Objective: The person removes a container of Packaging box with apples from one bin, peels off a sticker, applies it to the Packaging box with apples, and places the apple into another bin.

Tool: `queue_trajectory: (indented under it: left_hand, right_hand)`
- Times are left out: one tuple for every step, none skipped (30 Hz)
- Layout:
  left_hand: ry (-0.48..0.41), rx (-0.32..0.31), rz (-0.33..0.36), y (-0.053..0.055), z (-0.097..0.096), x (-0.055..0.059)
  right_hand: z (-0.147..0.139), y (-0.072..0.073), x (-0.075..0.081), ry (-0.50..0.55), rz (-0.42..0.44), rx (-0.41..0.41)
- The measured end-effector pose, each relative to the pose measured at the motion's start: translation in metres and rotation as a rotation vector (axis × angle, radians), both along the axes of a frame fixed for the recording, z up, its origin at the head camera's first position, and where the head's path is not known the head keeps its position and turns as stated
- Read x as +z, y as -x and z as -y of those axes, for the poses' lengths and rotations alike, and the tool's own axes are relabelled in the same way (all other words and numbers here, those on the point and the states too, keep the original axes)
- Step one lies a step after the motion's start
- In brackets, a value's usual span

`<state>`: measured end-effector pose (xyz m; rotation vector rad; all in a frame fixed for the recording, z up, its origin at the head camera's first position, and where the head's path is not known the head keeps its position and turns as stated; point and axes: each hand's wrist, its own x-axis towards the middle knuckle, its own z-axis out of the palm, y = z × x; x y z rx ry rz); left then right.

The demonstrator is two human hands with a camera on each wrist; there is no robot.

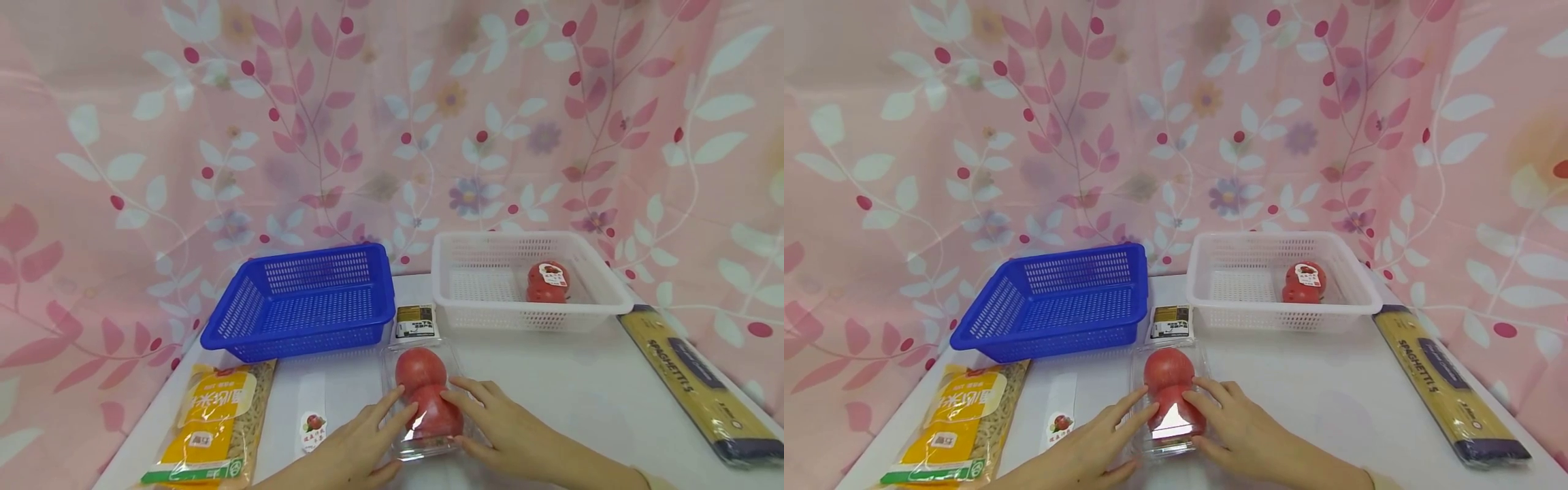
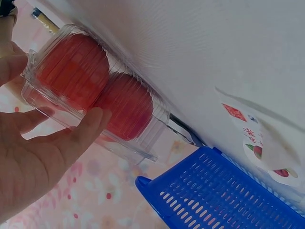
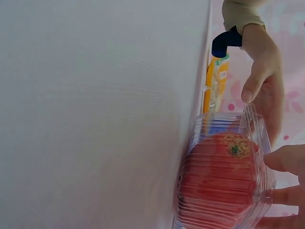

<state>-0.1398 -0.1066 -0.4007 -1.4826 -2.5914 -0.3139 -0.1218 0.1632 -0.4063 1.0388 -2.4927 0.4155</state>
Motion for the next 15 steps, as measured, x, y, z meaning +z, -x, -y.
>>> queue_trajectory:
  left_hand:
    - [0.004, -0.002, -0.001, 0.000, 0.000, 0.000]
    - [0.008, -0.002, 0.004, 0.000, 0.001, 0.000]
    - [0.009, -0.003, -0.004, 0.000, 0.001, 0.001]
    - [0.010, -0.003, -0.003, 0.000, 0.002, 0.000]
    - [0.008, -0.003, -0.008, 0.000, 0.003, 0.000]
    - [0.008, -0.001, -0.003, -0.001, 0.004, 0.000]
    - [0.009, 0.002, -0.006, -0.001, 0.004, 0.000]
    - [0.008, 0.004, -0.005, -0.001, 0.005, 0.000]
    - [0.011, 0.009, 0.006, -0.002, 0.006, 0.000]
    - [0.016, 0.017, 0.017, -0.002, 0.006, 0.001]
    - [0.024, 0.024, 0.018, -0.002, 0.007, 0.002]
    - [0.040, 0.037, 0.029, -0.002, 0.007, 0.003]
    - [0.059, 0.055, 0.045, -0.002, 0.008, 0.006]
    - [0.073, 0.072, 0.047, -0.001, 0.010, 0.008]
    - [0.093, 0.101, 0.048, -0.001, 0.012, 0.011]
  right_hand:
    - [0.000, 0.000, 0.000, 0.005, -0.021, 0.001]
    - [0.001, 0.001, 0.000, 0.010, -0.038, 0.000]
    - [0.001, 0.001, -0.001, 0.016, -0.054, 0.000]
    - [0.001, 0.001, 0.000, 0.025, -0.069, 0.000]
    - [0.002, 0.001, 0.000, 0.031, -0.081, -0.002]
    - [0.003, 0.002, 0.000, 0.038, -0.097, -0.003]
    - [0.003, 0.002, 0.000, 0.040, -0.104, -0.007]
    - [0.003, 0.002, 0.000, 0.041, -0.100, -0.013]
    - [0.004, 0.002, 0.000, 0.040, -0.098, -0.016]
    - [0.004, 0.002, 0.000, 0.037, -0.091, -0.024]
    - [0.004, 0.002, 0.000, 0.033, -0.085, -0.030]
    - [0.004, 0.002, 0.001, 0.030, -0.079, -0.036]
    - [0.004, 0.003, 0.001, 0.029, -0.074, -0.043]
    - [0.004, 0.003, 0.002, 0.031, -0.073, -0.049]
    - [0.004, 0.004, 0.002, 0.034, -0.073, -0.054]
